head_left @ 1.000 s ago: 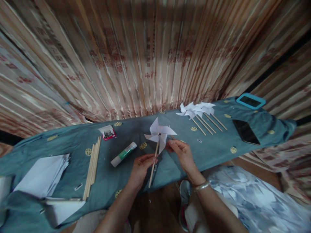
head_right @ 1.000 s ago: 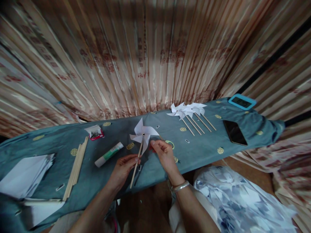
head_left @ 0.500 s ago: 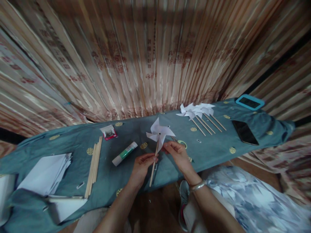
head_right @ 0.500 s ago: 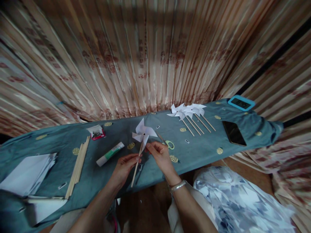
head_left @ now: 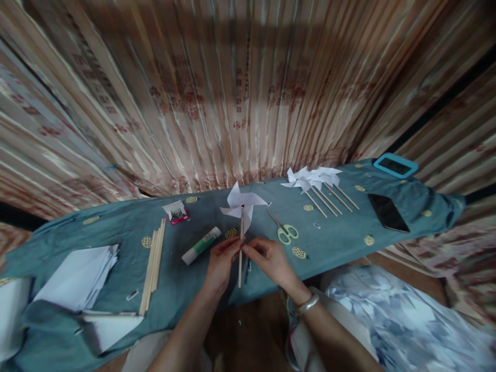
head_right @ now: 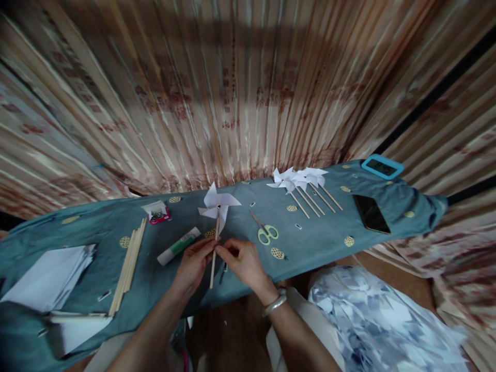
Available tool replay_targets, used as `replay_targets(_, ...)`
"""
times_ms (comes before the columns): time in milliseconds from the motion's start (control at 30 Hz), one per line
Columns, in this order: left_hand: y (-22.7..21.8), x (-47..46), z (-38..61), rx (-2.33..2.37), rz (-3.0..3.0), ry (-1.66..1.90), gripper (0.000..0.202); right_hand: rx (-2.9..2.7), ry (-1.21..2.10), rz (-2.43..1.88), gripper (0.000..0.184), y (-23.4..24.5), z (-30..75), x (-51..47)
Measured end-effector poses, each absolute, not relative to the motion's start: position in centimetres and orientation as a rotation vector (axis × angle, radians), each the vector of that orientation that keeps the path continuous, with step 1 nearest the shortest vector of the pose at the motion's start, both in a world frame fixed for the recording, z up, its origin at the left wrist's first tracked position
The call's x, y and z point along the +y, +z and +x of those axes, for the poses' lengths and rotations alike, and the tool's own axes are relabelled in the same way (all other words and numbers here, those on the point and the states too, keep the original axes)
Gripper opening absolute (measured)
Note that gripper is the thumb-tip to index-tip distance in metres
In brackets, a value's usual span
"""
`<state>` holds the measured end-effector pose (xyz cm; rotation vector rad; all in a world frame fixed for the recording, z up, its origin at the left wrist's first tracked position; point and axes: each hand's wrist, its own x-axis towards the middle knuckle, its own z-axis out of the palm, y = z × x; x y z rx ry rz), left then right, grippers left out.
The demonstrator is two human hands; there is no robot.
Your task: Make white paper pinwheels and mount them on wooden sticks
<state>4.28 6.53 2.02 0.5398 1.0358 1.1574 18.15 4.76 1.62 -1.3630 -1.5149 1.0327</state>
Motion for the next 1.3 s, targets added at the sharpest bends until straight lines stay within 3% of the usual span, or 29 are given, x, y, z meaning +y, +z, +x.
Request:
replay_targets(700,2.8,7.2,4.0,0.983,0.481,1.252,0.037,-1.502,1.026,-1.497,0.023,1.6,15.7,3.4)
replay_targets(1033,2.9,6.4,3.8,1.026,0.627,1.244,0.041,-1.634,0.71,-1.641,0.034,3.0,20.5,4.2)
replay_targets(1300,2.6,6.4,3.9,1.011,0.621,1.224,0.044,-1.824,0.376,-2.096,0.029,5.2,28.8,7.5)
